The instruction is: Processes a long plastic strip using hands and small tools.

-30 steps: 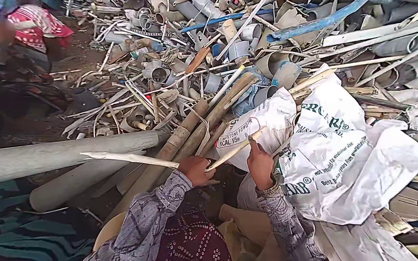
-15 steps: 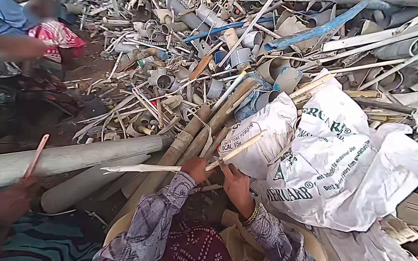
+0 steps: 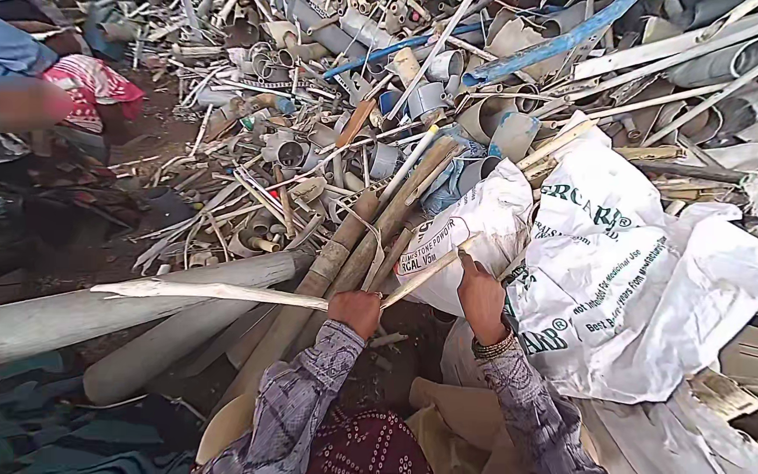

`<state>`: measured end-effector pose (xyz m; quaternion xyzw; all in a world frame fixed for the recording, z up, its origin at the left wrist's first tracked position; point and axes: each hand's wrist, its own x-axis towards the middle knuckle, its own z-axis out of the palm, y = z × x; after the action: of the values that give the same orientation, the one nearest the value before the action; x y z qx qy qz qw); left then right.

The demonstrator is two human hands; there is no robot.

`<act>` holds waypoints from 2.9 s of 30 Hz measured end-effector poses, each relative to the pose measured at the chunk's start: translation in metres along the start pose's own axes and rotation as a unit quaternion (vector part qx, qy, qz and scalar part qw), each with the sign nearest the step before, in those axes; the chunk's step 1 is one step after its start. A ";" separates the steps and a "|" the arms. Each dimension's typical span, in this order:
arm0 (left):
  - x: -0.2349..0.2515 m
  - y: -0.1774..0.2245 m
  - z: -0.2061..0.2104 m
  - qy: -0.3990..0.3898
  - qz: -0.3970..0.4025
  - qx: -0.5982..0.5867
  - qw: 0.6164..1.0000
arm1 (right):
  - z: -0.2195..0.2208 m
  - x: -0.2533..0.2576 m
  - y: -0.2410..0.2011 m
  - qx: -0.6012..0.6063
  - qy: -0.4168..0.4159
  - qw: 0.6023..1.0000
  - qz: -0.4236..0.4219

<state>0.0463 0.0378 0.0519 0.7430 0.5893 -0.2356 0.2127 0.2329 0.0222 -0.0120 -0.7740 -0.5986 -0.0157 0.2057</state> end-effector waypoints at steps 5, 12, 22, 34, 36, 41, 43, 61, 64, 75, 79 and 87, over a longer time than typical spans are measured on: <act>0.005 0.001 -0.003 -0.009 -0.008 0.005 1.000 | 0.024 -0.045 -0.031 0.052 0.131 0.972 -0.188; 0.025 -0.017 0.013 -0.026 0.065 -0.231 0.971 | 0.029 0.009 0.003 0.083 0.111 0.989 -0.045; 0.025 -0.014 0.023 -0.022 0.071 -0.321 0.944 | 0.033 -0.022 -0.013 0.123 0.150 0.971 -0.136; 0.032 -0.012 0.027 0.003 0.044 -0.261 0.964 | 0.025 -0.017 -0.009 0.133 0.105 0.980 -0.101; 0.032 -0.010 0.026 -0.009 0.036 -0.257 0.966 | 0.010 0.018 0.013 0.102 0.020 0.994 0.021; 0.035 -0.010 0.029 0.015 0.043 -0.237 0.971 | 0.028 -0.043 -0.029 0.141 0.114 0.967 -0.177; 0.037 -0.010 0.029 0.010 0.037 -0.235 0.971 | 0.032 -0.056 -0.036 0.155 0.105 0.956 -0.227; 0.031 -0.014 0.027 -0.026 0.034 -0.416 0.909 | 0.026 0.014 0.016 0.141 0.102 0.985 -0.004; 0.040 -0.020 0.035 -0.035 0.072 -0.532 0.843 | 0.049 -0.033 -0.022 0.159 0.199 0.949 -0.186; 0.043 -0.021 0.043 -0.042 0.091 -0.559 0.823 | 0.040 -0.036 -0.020 0.175 0.141 0.960 -0.165; 0.042 -0.018 0.043 -0.016 0.058 -0.503 0.862 | 0.033 -0.041 -0.020 0.171 0.087 0.967 -0.169; 0.040 -0.014 0.035 -0.003 0.042 -0.405 0.913 | 0.023 -0.035 -0.020 0.141 0.093 0.977 -0.134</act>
<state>0.0373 0.0510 -0.0012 0.6168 0.6015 0.0304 0.5068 0.1997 0.0021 -0.0368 -0.6453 -0.6712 -0.0307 0.3634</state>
